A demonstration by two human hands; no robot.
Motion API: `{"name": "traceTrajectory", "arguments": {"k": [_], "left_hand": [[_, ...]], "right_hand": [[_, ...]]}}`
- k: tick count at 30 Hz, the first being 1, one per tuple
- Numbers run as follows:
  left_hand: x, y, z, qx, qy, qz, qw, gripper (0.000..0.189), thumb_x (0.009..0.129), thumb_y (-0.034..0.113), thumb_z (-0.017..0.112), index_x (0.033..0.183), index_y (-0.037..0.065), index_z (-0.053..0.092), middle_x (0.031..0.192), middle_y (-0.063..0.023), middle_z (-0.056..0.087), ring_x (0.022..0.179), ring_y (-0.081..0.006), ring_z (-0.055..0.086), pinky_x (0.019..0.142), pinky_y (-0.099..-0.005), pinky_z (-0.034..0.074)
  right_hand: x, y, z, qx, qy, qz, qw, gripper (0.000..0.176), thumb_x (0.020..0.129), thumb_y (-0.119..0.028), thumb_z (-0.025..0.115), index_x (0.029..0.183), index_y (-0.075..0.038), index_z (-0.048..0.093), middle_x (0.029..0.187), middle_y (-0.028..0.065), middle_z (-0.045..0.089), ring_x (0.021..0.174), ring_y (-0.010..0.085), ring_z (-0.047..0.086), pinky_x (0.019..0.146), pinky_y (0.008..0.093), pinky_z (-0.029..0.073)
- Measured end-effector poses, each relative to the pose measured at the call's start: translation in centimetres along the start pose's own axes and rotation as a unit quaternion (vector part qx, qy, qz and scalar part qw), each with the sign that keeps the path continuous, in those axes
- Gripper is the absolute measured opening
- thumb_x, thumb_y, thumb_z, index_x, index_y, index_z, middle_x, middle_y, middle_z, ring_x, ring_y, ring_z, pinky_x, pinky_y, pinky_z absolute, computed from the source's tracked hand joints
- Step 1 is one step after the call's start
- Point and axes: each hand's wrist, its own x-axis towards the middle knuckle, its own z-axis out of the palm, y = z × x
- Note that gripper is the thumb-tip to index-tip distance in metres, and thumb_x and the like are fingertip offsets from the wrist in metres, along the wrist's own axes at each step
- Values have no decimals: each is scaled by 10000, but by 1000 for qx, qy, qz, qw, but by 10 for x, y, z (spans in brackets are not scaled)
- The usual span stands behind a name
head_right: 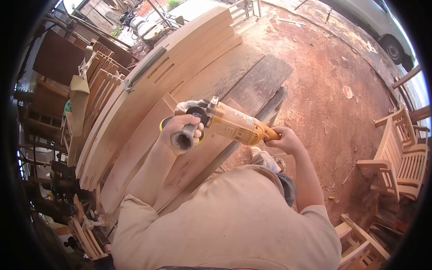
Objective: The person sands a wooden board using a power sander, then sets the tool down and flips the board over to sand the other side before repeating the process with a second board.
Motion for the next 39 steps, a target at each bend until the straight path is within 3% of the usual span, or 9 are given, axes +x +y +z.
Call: {"name": "traceTrajectory", "arguments": {"k": [6,12,14,19,24,28,35,38,39], "left_hand": [[77,62,118,-195,56,85,975,82,892,127,712,906,153,636,804,-17,665,675,-161,654,553,-341,471],[145,95,171,-193,142,89,967,255,1061,350,559,985,117,629,916,-71,620,698,-140,486,608,-304,426],[127,70,185,-5,48,200,979,543,1127,508,382,1051,29,627,919,-149,606,743,-192,518,658,-349,463],[66,-18,135,374,-230,325,838,616,1099,542,491,963,-6,738,926,-139,749,916,-262,704,845,-414,538],[45,-162,13,191,351,240,885,666,1115,577,390,857,37,682,861,-149,725,860,-316,705,821,-457,523],[-18,-302,-80,-75,518,130,842,626,1097,588,427,860,77,699,828,-55,711,746,-150,637,728,-344,518],[-2,-506,-170,-206,667,-38,715,512,1065,511,523,868,63,673,844,-48,727,704,-167,652,578,-393,499],[-26,-527,-159,-100,544,-203,808,622,1008,531,587,1376,37,669,1463,-266,589,1382,-374,575,1113,-431,481],[-26,-538,-163,-64,556,-191,806,589,1001,542,597,1317,60,715,1369,-225,682,1265,-353,667,1042,-445,528]], "right_hand": [[78,57,-3,-217,215,-108,946,506,812,-116,773,1259,-44,546,1101,274,691,1135,499,642,906,505,526],[128,33,-50,-226,98,-72,967,311,763,-31,755,1045,2,628,866,162,709,832,338,731,772,451,567],[148,41,-75,-136,21,-13,990,277,746,31,731,906,-59,524,664,56,578,518,183,596,441,367,456],[155,20,-106,-83,-134,100,983,248,768,39,665,902,-85,496,638,52,539,454,180,538,379,352,397],[158,-10,-109,8,-139,204,969,282,752,59,570,969,-100,483,690,75,511,457,220,517,396,377,438],[188,19,-148,29,-224,194,955,293,786,32,572,1048,-92,535,750,86,543,510,221,552,467,393,519],[190,-53,-62,-107,-237,112,959,300,833,-9,601,1124,-75,564,857,97,594,614,224,610,514,410,558],[174,-97,-5,-144,-223,40,963,303,838,-14,604,1132,-73,564,870,98,596,631,225,613,524,412,561],[168,-109,13,-151,-220,19,964,303,840,-16,605,1135,-73,564,875,98,597,636,225,615,527,413,562]]}}
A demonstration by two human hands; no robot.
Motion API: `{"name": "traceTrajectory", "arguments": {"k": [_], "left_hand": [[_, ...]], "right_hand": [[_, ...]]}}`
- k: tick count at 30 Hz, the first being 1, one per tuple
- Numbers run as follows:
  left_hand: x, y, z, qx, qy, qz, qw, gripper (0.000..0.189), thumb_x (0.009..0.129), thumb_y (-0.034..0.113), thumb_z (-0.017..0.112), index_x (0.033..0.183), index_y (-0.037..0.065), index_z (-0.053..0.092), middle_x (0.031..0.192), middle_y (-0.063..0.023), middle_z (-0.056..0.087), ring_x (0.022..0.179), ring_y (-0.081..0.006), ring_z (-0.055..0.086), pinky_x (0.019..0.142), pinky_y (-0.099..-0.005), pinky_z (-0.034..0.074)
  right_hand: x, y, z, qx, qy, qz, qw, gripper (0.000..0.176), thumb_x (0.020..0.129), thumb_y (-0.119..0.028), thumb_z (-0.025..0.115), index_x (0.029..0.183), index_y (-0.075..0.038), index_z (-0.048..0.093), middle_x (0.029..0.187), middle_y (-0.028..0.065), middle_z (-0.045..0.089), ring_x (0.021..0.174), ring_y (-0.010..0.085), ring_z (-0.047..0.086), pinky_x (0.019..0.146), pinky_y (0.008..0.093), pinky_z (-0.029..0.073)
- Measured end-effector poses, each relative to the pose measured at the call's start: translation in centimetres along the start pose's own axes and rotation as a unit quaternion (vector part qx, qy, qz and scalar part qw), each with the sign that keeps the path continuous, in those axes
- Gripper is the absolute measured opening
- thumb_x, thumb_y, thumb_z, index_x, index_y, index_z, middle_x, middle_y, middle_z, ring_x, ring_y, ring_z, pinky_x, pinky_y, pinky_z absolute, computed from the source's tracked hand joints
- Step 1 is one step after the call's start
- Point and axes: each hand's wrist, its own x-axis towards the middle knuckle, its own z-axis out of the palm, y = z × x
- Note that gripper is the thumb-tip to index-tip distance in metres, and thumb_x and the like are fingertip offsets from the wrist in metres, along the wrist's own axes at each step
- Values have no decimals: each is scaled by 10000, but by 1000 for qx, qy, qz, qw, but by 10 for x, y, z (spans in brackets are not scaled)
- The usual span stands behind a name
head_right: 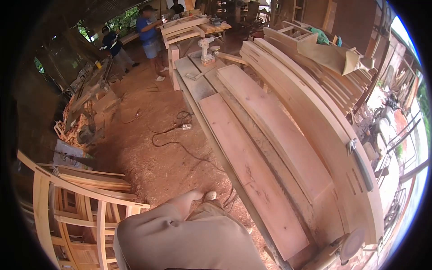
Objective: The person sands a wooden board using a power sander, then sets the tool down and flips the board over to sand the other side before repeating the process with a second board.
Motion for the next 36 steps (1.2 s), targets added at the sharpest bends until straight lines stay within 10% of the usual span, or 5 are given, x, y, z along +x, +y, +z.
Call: {"name": "traceTrajectory", "arguments": {"k": [4,18,24,33,36], "left_hand": [[-9,-5,-40,-172,5,-61,983,596,1005,522,601,1202,-21,744,1161,-245,762,1052,-342,747,921,-442,578],[112,-22,-132,-121,-16,101,987,532,1042,453,509,1190,4,752,1212,-310,712,1140,-413,706,988,-466,542],[95,41,-139,-344,-87,187,916,538,1083,465,507,951,20,779,968,-134,785,838,-239,716,769,-412,555],[42,162,-115,-617,-402,151,659,839,1070,721,305,1539,30,395,1168,-191,760,1092,-277,730,1074,-517,506],[20,215,-111,-672,-317,63,666,876,1063,733,302,1577,24,328,1238,-220,732,1226,-297,680,1129,-483,476]], "right_hand": [[4,-55,51,-44,10,-57,997,307,847,-24,608,1147,-71,564,893,99,600,658,225,620,540,416,567],[-1,-152,187,-149,21,-130,980,322,870,-52,621,1187,-64,565,957,103,612,735,228,637,585,425,583],[1,-170,192,-182,18,-148,972,330,880,-64,627,1205,-61,565,984,105,617,768,229,645,605,429,590],[-2,-158,151,-183,41,-147,971,343,896,-82,635,1231,-57,566,1026,107,624,818,230,656,634,435,601],[-9,-139,137,-173,52,-139,974,348,901,-87,638,1239,-56,566,1039,108,626,835,231,660,644,437,604]]}}
